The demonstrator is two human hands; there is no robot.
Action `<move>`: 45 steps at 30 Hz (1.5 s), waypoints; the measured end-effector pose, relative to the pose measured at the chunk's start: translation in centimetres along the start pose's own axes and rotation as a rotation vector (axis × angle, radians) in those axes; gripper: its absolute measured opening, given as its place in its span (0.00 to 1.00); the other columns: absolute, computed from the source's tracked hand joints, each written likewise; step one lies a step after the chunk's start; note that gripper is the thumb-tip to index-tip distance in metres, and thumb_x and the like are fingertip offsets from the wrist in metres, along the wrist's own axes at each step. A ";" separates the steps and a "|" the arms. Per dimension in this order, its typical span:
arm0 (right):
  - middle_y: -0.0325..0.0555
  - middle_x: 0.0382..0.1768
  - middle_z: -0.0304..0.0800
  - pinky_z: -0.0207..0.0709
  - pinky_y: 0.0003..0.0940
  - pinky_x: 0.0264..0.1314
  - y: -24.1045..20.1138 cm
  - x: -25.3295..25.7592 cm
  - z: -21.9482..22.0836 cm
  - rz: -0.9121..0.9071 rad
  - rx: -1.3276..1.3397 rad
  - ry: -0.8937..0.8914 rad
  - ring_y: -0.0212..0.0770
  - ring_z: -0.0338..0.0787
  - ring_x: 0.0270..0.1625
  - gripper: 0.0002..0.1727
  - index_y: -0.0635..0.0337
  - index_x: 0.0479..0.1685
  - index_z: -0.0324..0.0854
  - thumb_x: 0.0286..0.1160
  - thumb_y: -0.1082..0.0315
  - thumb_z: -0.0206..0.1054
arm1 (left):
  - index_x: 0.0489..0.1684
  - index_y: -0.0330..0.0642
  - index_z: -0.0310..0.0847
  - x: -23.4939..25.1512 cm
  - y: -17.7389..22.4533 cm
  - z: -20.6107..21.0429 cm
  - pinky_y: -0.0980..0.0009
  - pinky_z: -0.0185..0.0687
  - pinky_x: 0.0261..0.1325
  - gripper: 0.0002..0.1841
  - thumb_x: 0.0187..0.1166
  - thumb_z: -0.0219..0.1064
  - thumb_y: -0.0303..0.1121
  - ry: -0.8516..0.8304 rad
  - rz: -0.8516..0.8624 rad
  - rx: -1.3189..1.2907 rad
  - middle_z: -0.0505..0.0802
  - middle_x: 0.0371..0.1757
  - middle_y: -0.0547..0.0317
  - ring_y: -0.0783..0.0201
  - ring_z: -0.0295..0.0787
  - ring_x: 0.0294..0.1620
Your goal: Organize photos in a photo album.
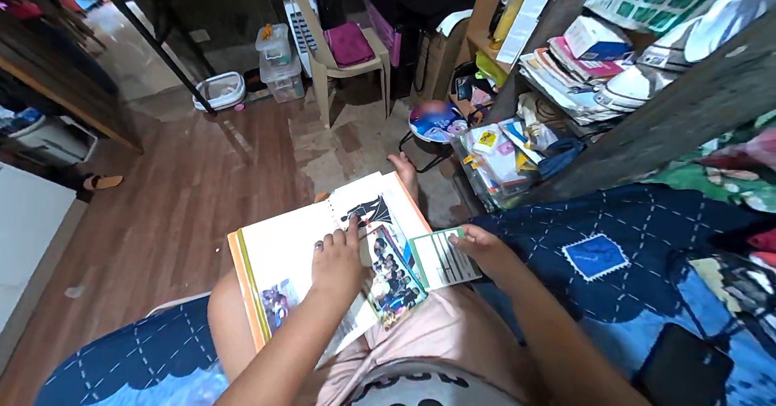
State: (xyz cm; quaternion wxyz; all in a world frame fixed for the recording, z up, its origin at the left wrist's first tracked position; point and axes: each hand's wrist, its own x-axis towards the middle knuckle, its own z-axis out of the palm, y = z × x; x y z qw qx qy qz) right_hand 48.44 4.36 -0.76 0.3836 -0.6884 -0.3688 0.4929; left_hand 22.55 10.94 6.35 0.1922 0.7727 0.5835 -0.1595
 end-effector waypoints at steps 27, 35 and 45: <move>0.33 0.32 0.86 0.79 0.25 0.44 -4.8 -3.2 4.7 -0.335 0.063 -0.181 0.23 0.84 0.36 0.12 0.59 0.43 0.85 0.87 0.62 0.59 | 0.73 0.33 0.75 -11.0 -8.4 5.4 0.71 0.95 0.36 0.22 0.78 0.65 0.22 0.657 -0.039 -1.246 0.96 0.48 0.60 0.71 0.96 0.36; 0.38 0.44 0.93 0.84 0.22 0.49 -5.1 -3.1 3.1 -0.402 0.217 -0.114 0.23 0.90 0.43 0.11 0.66 0.57 0.81 0.86 0.70 0.60 | 0.71 0.32 0.76 -12.3 -9.5 5.6 0.72 0.94 0.36 0.21 0.78 0.65 0.21 0.672 -0.130 -1.265 0.95 0.48 0.57 0.71 0.95 0.37; 0.36 0.36 0.92 0.85 0.21 0.43 -4.3 -3.7 4.2 -0.386 0.239 0.045 0.22 0.91 0.37 0.15 0.63 0.65 0.70 0.84 0.68 0.61 | 0.42 0.55 0.91 -13.6 -10.2 6.3 0.77 0.91 0.44 0.07 0.73 0.75 0.30 0.603 0.243 -1.303 0.96 0.38 0.74 0.78 0.93 0.37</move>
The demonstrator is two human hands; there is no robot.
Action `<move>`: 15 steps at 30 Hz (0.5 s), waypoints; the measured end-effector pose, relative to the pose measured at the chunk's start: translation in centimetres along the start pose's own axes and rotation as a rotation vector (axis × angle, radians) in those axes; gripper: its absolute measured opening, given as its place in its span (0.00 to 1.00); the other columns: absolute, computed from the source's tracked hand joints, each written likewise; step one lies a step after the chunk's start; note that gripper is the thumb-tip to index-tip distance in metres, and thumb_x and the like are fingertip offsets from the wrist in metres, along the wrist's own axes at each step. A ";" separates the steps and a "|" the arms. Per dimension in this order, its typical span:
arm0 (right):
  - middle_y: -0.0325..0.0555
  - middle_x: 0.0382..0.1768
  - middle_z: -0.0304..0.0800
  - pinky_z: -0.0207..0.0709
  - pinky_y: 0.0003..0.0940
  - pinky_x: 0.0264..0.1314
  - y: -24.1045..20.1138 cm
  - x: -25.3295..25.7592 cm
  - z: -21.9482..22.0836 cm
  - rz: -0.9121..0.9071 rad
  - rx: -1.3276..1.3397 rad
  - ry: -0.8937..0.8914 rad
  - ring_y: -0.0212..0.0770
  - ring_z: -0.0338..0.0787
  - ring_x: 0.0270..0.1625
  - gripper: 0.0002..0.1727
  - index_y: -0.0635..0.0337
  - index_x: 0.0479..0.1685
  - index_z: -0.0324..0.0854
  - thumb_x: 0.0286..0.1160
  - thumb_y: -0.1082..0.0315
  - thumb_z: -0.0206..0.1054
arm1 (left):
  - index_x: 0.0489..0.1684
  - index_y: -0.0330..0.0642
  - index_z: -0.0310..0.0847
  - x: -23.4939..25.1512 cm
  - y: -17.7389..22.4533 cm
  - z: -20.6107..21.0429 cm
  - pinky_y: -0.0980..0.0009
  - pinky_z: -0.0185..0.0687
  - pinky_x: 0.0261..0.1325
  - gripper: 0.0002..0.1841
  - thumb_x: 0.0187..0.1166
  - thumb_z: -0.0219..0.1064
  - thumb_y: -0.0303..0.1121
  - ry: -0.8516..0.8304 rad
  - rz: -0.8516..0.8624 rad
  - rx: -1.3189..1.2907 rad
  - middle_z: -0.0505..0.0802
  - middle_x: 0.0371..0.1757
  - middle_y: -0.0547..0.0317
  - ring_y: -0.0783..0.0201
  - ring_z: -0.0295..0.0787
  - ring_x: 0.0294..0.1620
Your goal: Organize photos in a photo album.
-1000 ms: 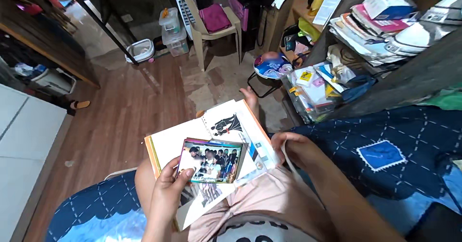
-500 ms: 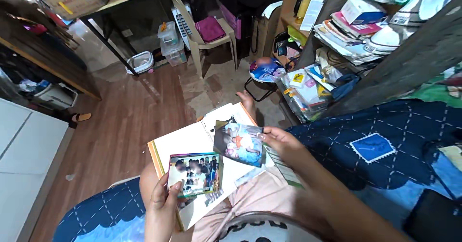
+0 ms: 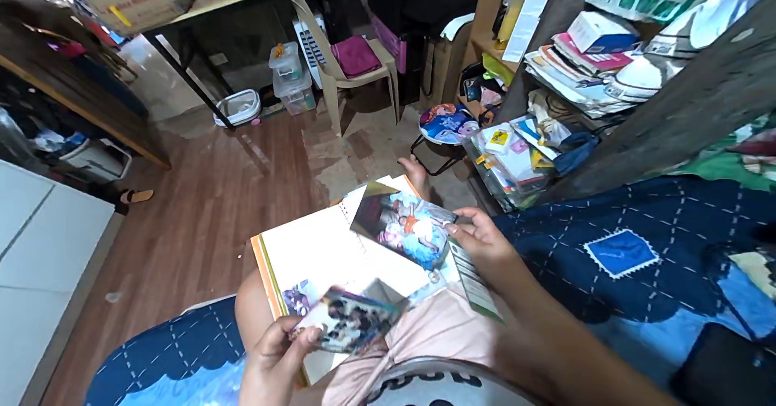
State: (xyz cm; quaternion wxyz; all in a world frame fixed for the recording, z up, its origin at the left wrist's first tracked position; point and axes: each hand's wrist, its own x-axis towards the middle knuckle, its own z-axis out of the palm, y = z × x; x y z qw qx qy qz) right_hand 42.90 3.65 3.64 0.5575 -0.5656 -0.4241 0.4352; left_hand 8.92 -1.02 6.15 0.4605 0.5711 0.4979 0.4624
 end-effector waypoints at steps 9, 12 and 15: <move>0.29 0.36 0.91 0.85 0.17 0.45 -0.1 -0.8 1.5 -0.055 0.147 0.067 0.17 0.90 0.38 0.17 0.65 0.65 0.65 0.82 0.74 0.61 | 0.63 0.37 0.85 4.2 -2.8 -1.0 0.58 0.87 0.61 0.16 0.82 0.62 0.34 -0.611 0.161 -1.477 0.96 0.46 0.54 0.57 0.95 0.50; 0.25 0.36 0.90 0.84 0.15 0.45 -0.2 -1.1 1.9 -0.038 0.134 0.027 0.14 0.89 0.38 0.17 0.65 0.65 0.64 0.81 0.75 0.60 | 0.57 0.36 0.86 5.3 -3.7 -2.3 0.62 0.90 0.52 0.17 0.83 0.61 0.39 -0.713 0.034 -1.626 0.96 0.39 0.53 0.57 0.96 0.43; 0.24 0.30 0.87 0.81 0.14 0.28 -0.2 -1.1 1.8 0.037 0.110 0.038 0.15 0.84 0.25 0.15 0.63 0.63 0.64 0.82 0.75 0.59 | 0.57 0.38 0.84 4.9 -4.2 -1.6 0.63 0.91 0.48 0.16 0.82 0.61 0.39 -0.651 0.049 -1.662 0.95 0.39 0.53 0.56 0.96 0.41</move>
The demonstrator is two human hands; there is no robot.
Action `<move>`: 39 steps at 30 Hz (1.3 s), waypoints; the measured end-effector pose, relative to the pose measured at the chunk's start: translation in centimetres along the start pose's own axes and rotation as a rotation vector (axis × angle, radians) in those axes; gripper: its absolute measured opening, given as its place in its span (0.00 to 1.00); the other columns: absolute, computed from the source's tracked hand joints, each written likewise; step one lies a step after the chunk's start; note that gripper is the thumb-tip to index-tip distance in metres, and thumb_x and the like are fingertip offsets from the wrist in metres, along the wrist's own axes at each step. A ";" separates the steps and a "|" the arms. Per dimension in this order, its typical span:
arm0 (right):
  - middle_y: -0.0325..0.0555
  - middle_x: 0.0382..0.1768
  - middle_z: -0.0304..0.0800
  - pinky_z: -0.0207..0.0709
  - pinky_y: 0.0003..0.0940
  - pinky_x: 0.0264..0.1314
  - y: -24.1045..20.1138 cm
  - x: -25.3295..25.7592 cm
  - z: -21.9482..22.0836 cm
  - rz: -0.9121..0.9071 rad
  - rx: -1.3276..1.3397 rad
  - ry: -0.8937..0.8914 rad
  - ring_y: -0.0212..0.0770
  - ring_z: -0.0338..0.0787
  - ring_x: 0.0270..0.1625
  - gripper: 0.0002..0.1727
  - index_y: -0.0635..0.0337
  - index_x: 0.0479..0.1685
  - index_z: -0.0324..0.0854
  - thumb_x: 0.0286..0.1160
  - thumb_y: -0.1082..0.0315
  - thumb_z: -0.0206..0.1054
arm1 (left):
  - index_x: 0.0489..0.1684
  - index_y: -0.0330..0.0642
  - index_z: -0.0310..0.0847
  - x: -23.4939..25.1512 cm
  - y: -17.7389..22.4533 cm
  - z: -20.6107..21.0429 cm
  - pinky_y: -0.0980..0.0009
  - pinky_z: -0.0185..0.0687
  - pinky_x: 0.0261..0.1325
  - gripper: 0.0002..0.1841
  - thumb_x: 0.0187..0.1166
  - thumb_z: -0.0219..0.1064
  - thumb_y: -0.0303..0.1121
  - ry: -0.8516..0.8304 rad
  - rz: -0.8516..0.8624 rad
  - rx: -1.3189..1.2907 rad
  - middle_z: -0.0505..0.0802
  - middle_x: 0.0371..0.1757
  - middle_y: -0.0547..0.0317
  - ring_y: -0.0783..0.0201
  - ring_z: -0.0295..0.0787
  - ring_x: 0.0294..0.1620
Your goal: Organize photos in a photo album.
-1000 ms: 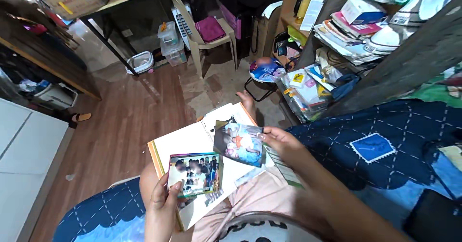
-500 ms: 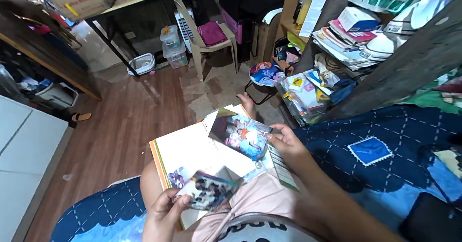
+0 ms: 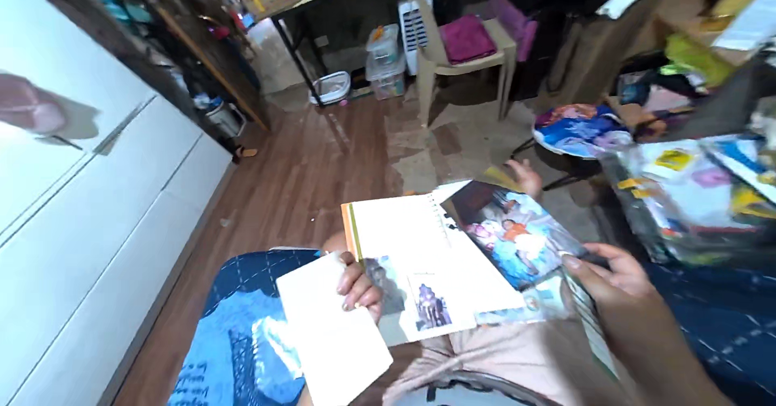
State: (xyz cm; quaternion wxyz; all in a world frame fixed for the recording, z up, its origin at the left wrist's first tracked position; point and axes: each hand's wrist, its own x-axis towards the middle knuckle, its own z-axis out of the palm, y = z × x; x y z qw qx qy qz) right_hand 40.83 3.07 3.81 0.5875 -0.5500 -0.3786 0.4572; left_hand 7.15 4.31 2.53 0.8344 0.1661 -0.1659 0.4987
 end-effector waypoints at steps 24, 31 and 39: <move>0.36 0.54 0.96 0.88 0.34 0.47 -0.5 -4.1 3.1 -1.016 -0.754 -0.645 0.36 0.95 0.48 0.19 0.46 0.56 0.89 0.81 0.48 0.61 | 0.29 0.48 0.80 5.9 -7.5 2.8 0.66 0.91 0.39 0.28 0.95 0.38 0.48 1.063 0.188 0.489 0.91 0.28 0.63 0.64 0.92 0.31; 0.38 0.51 0.86 0.80 0.22 0.40 -6.2 -5.9 4.1 -0.965 -0.481 -0.499 0.29 0.85 0.40 0.10 0.40 0.55 0.86 0.87 0.54 0.61 | 0.29 0.49 0.82 5.0 -7.8 3.4 0.66 0.89 0.50 0.26 0.94 0.39 0.42 0.682 0.336 0.590 0.91 0.32 0.63 0.66 0.92 0.40; 0.47 0.55 0.91 0.83 0.28 0.36 -5.2 -6.9 9.0 -1.028 -0.689 -0.372 0.37 0.88 0.37 0.14 0.40 0.50 0.92 0.80 0.48 0.65 | 0.23 0.50 0.83 6.1 -7.9 5.7 0.71 0.90 0.50 0.30 0.94 0.37 0.47 0.695 0.386 0.521 0.95 0.36 0.62 0.66 0.95 0.47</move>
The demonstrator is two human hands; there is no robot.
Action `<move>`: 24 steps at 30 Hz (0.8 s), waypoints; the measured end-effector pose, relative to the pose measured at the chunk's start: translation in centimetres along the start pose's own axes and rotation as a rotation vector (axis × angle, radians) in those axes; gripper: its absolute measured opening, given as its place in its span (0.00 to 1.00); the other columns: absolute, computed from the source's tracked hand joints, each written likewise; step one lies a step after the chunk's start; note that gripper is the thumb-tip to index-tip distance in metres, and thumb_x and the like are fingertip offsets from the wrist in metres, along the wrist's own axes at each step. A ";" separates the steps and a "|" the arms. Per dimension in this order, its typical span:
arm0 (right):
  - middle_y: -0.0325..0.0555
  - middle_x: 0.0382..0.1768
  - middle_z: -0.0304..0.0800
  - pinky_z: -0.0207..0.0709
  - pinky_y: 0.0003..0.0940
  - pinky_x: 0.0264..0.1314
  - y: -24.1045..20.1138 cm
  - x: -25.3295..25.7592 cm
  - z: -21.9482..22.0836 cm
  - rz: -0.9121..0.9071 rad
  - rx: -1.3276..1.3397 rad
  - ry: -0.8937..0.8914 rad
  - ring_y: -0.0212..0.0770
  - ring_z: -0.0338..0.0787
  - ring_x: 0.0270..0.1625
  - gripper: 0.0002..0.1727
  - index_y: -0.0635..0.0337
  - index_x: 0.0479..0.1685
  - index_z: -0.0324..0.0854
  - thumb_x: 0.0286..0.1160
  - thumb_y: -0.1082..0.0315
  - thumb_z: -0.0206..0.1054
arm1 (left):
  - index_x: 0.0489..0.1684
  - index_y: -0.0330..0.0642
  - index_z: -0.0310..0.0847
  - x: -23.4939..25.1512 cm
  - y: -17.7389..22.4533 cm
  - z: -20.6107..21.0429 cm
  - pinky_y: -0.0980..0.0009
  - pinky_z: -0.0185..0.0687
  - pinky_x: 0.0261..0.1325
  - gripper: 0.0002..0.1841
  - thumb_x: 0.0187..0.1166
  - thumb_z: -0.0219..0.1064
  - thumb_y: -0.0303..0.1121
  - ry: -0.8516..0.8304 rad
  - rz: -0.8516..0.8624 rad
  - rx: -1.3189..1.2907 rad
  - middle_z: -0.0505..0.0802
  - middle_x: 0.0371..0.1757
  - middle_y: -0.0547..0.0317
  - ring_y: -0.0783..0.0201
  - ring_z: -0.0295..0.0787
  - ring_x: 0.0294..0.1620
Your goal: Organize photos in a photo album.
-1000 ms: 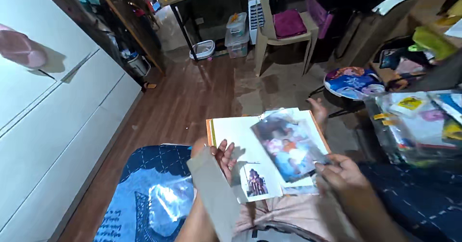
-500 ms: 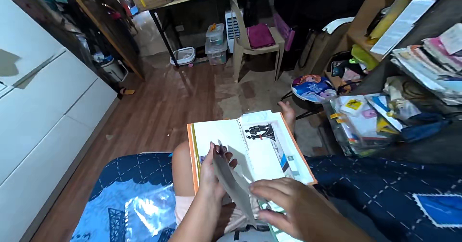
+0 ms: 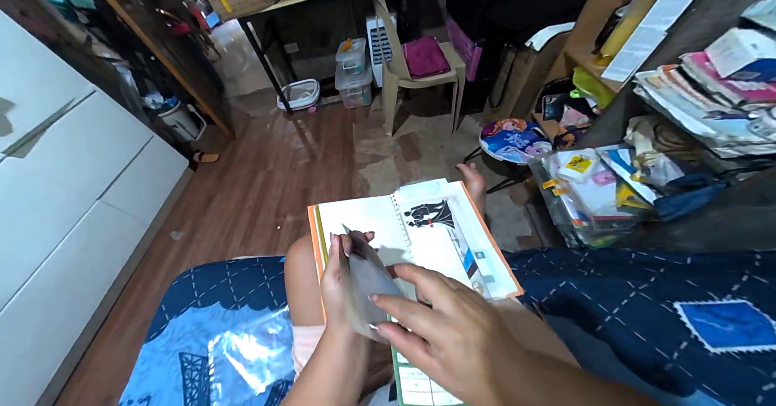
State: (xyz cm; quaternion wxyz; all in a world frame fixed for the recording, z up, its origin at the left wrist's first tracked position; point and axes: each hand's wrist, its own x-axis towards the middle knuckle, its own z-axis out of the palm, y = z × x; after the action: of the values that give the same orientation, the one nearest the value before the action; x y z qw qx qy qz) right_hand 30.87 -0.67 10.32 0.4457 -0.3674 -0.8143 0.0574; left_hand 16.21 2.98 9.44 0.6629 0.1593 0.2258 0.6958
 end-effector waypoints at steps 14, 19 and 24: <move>0.42 0.41 0.95 0.81 0.32 0.37 0.3 0.1 0.9 -0.050 -0.154 -0.025 0.39 0.90 0.36 0.18 0.48 0.48 0.94 0.81 0.54 0.58 | 0.27 0.50 0.75 -0.1 -1.5 -0.5 0.72 0.85 0.56 0.25 0.94 0.33 0.40 0.116 0.285 0.385 0.91 0.35 0.64 0.69 0.90 0.50; 0.40 0.38 0.95 0.86 0.26 0.44 2.6 0.1 -0.3 0.199 0.050 0.006 0.31 0.92 0.43 0.14 0.53 0.37 0.92 0.79 0.59 0.61 | 0.26 0.55 0.74 -0.1 -1.1 -1.3 0.83 0.79 0.37 0.25 0.93 0.33 0.38 0.073 0.234 0.304 0.82 0.24 0.75 0.81 0.80 0.28; 0.40 0.47 0.95 0.80 0.17 0.59 4.6 0.2 -2.0 0.361 0.252 -0.053 0.22 0.89 0.56 0.15 0.58 0.36 0.92 0.78 0.61 0.61 | 0.31 0.45 0.76 -0.7 -0.9 0.6 0.84 0.79 0.29 0.21 0.96 0.41 0.37 0.332 0.094 0.353 0.82 0.24 0.68 0.78 0.80 0.23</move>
State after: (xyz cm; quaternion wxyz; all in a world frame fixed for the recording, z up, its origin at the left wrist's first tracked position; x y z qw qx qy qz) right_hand 34.88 2.32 9.66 0.4488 -0.4471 -0.7332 0.2471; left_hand 17.30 2.33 9.51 0.5454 0.1665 0.4421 0.6923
